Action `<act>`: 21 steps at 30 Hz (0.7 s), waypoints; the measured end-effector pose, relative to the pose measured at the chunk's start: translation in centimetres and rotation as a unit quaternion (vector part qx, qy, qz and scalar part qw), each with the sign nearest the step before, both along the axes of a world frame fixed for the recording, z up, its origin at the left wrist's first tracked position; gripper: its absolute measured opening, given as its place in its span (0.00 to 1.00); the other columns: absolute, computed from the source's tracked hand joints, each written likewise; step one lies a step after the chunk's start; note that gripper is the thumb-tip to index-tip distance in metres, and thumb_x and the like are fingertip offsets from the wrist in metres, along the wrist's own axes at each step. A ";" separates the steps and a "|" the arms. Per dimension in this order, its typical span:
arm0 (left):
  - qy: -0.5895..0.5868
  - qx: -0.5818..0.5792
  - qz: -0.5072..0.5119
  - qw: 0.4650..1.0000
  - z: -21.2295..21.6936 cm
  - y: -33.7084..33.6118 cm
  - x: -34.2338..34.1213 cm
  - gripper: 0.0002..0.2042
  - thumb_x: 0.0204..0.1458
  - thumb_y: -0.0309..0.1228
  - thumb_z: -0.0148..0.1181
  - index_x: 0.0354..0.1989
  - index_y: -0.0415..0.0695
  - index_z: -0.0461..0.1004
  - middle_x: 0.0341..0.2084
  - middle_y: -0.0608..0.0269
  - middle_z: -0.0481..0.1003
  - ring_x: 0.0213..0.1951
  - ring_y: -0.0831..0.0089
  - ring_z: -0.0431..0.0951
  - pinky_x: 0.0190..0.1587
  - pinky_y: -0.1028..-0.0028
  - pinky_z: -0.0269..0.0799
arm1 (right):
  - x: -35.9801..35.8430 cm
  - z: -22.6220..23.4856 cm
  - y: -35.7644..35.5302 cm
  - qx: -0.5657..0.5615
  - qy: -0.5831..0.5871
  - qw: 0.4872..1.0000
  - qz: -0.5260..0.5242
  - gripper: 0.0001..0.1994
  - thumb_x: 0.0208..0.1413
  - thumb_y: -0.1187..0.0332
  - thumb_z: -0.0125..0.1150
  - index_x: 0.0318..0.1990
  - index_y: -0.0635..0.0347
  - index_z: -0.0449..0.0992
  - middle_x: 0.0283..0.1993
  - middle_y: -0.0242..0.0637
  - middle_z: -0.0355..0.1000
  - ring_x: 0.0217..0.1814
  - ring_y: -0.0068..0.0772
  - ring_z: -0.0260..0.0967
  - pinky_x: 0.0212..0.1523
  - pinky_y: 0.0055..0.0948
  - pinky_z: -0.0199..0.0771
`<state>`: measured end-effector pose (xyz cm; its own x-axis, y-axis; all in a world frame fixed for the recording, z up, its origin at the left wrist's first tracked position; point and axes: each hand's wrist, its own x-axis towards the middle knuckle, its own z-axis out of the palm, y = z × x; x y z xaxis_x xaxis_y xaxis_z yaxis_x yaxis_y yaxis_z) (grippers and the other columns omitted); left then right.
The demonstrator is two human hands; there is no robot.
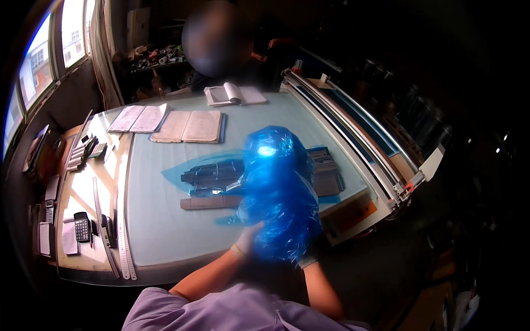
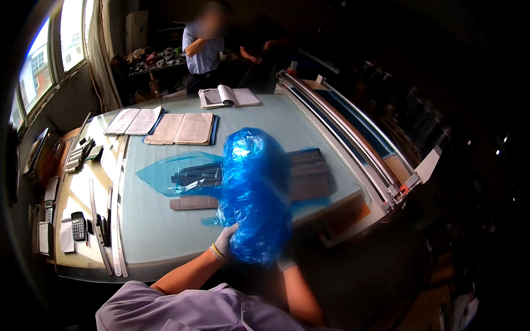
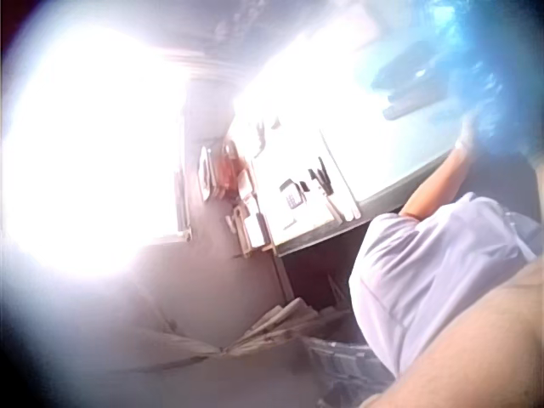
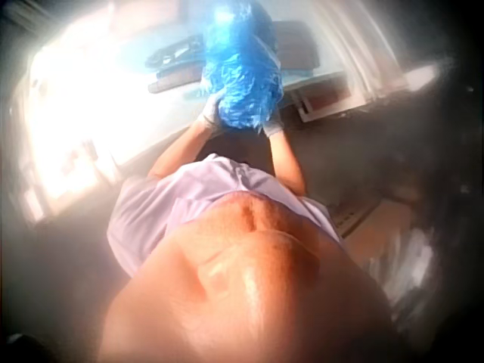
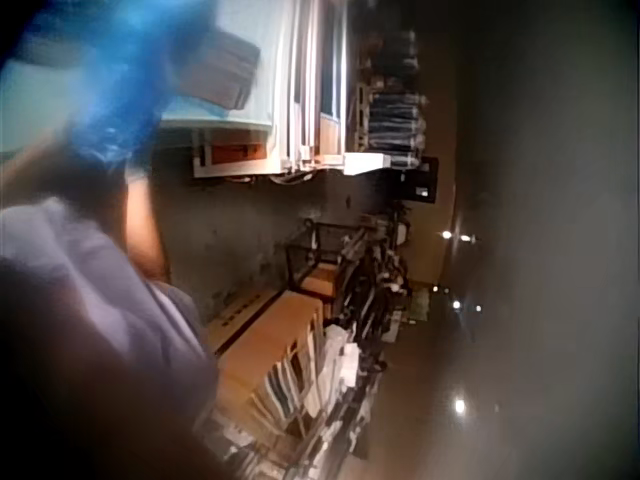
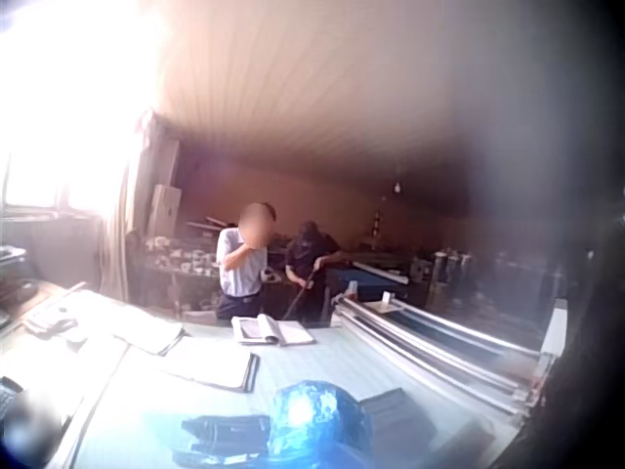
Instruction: The person wraps a stack of flat rectangular items in blue plastic film on a table, then moves to a large roll of blue film, unrolls and cuts a sheet, and wraps a cylindrical roll in clear plastic film. The wrapped roll is placed on a pallet with other wrapped rolls.
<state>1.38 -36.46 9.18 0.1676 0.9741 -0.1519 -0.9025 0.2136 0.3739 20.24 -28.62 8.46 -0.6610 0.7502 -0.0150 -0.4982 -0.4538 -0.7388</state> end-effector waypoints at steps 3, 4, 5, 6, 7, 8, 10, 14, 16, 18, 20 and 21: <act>0.016 -0.012 -0.027 0.999 0.1 3.5 6.3 0.36 0.53 0.40 0.64 0.67 0.44 0.53 0.58 0.49 0.67 0.55 0.54 0.72 0.58 0.52 0.70 | 8.0 -0.6 -0.6 0.013 0.013 0.999 -0.049 0.44 0.52 0.45 0.64 0.70 0.49 0.48 0.72 0.38 0.50 0.70 0.45 0.51 0.69 0.50 0.53; 0.029 -0.020 -0.019 0.999 0.2 4.4 8.0 0.36 0.53 0.40 0.64 0.67 0.44 0.53 0.58 0.49 0.67 0.55 0.54 0.72 0.58 0.52 0.70 | 9.8 -0.8 -0.7 0.015 0.015 0.998 -0.057 0.44 0.52 0.45 0.64 0.71 0.49 0.47 0.72 0.38 0.49 0.70 0.45 0.51 0.70 0.50 0.53; 0.048 -0.027 -0.011 0.998 0.6 5.2 9.9 0.36 0.53 0.40 0.64 0.68 0.44 0.53 0.58 0.49 0.67 0.55 0.54 0.72 0.58 0.53 0.70 | 11.6 -1.1 -1.0 0.020 0.024 0.997 -0.066 0.44 0.52 0.45 0.64 0.71 0.49 0.46 0.72 0.38 0.49 0.70 0.45 0.50 0.70 0.50 0.52; 0.060 -0.036 -0.008 0.998 0.7 6.0 12.0 0.36 0.53 0.40 0.64 0.68 0.44 0.52 0.59 0.49 0.66 0.56 0.54 0.72 0.58 0.53 0.71 | 13.2 -1.4 -1.1 0.022 0.026 0.997 -0.074 0.45 0.52 0.45 0.64 0.71 0.49 0.46 0.72 0.38 0.48 0.71 0.45 0.50 0.70 0.51 0.52; 0.072 -0.009 -0.009 0.997 1.1 6.7 13.8 0.35 0.54 0.40 0.63 0.67 0.42 0.54 0.57 0.49 0.68 0.54 0.56 0.73 0.56 0.55 0.72 | 14.4 -1.4 -1.0 0.021 0.027 0.996 -0.086 0.45 0.52 0.45 0.64 0.71 0.48 0.45 0.73 0.38 0.48 0.71 0.45 0.50 0.70 0.51 0.52; 0.108 -0.020 0.005 0.994 2.6 6.7 15.8 0.33 0.54 0.42 0.63 0.65 0.41 0.58 0.55 0.50 0.70 0.53 0.58 0.74 0.55 0.57 0.74 | 15.4 -1.4 -0.7 0.026 0.029 0.995 -0.090 0.46 0.52 0.45 0.64 0.72 0.48 0.45 0.73 0.37 0.47 0.71 0.45 0.49 0.70 0.51 0.52; 0.164 -0.036 0.010 0.986 1.9 7.6 18.3 0.29 0.55 0.41 0.62 0.62 0.41 0.62 0.52 0.53 0.72 0.51 0.60 0.75 0.54 0.60 0.75 | 16.6 -0.7 -0.5 -0.031 0.014 0.986 -0.163 0.44 0.51 0.51 0.68 0.71 0.49 0.48 0.70 0.36 0.52 0.70 0.43 0.52 0.69 0.47 0.55; 0.086 -0.037 -0.010 0.996 1.1 7.0 18.8 0.30 0.56 0.43 0.60 0.63 0.41 0.62 0.55 0.51 0.71 0.54 0.61 0.73 0.57 0.59 0.71 | 17.0 -1.5 1.0 -0.071 0.004 0.986 -0.149 0.38 0.52 0.57 0.68 0.68 0.51 0.55 0.65 0.36 0.60 0.67 0.39 0.57 0.67 0.44 0.60; 0.008 -0.024 -0.027 0.999 -1.2 7.0 17.5 0.27 0.58 0.41 0.58 0.61 0.41 0.63 0.55 0.51 0.71 0.54 0.60 0.74 0.55 0.59 0.73 | 15.5 -1.2 1.2 -0.067 -0.008 0.987 -0.143 0.35 0.53 0.58 0.67 0.67 0.52 0.58 0.63 0.36 0.63 0.65 0.38 0.59 0.66 0.44 0.62; -0.016 -0.042 0.004 0.999 -3.2 6.3 15.4 0.27 0.60 0.43 0.54 0.63 0.41 0.62 0.56 0.50 0.70 0.54 0.59 0.74 0.58 0.58 0.71 | 12.7 -0.3 1.0 -0.081 -0.007 0.987 -0.135 0.33 0.54 0.59 0.66 0.65 0.53 0.61 0.62 0.36 0.65 0.63 0.38 0.61 0.65 0.44 0.63; 0.014 -0.112 0.026 0.993 -5.2 5.8 12.7 0.27 0.60 0.45 0.54 0.63 0.42 0.62 0.55 0.52 0.71 0.52 0.61 0.76 0.57 0.59 0.72 | 10.2 -1.7 1.5 -0.106 0.010 0.987 -0.117 0.29 0.55 0.61 0.64 0.64 0.55 0.64 0.61 0.37 0.65 0.63 0.38 0.61 0.64 0.44 0.64; 0.060 -0.124 0.046 0.989 -4.7 5.0 11.8 0.28 0.60 0.47 0.53 0.63 0.42 0.62 0.55 0.53 0.72 0.52 0.62 0.76 0.57 0.60 0.72 | 8.8 -0.8 1.2 -0.127 0.006 0.987 -0.102 0.27 0.56 0.61 0.63 0.63 0.56 0.65 0.61 0.38 0.66 0.63 0.39 0.61 0.63 0.44 0.64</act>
<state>13.19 -31.43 4.44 0.0458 0.9149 -0.4011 -0.8748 0.2306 0.4262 29.08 -27.46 7.66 -0.4978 0.8408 -0.2125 -0.6057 -0.5124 -0.6087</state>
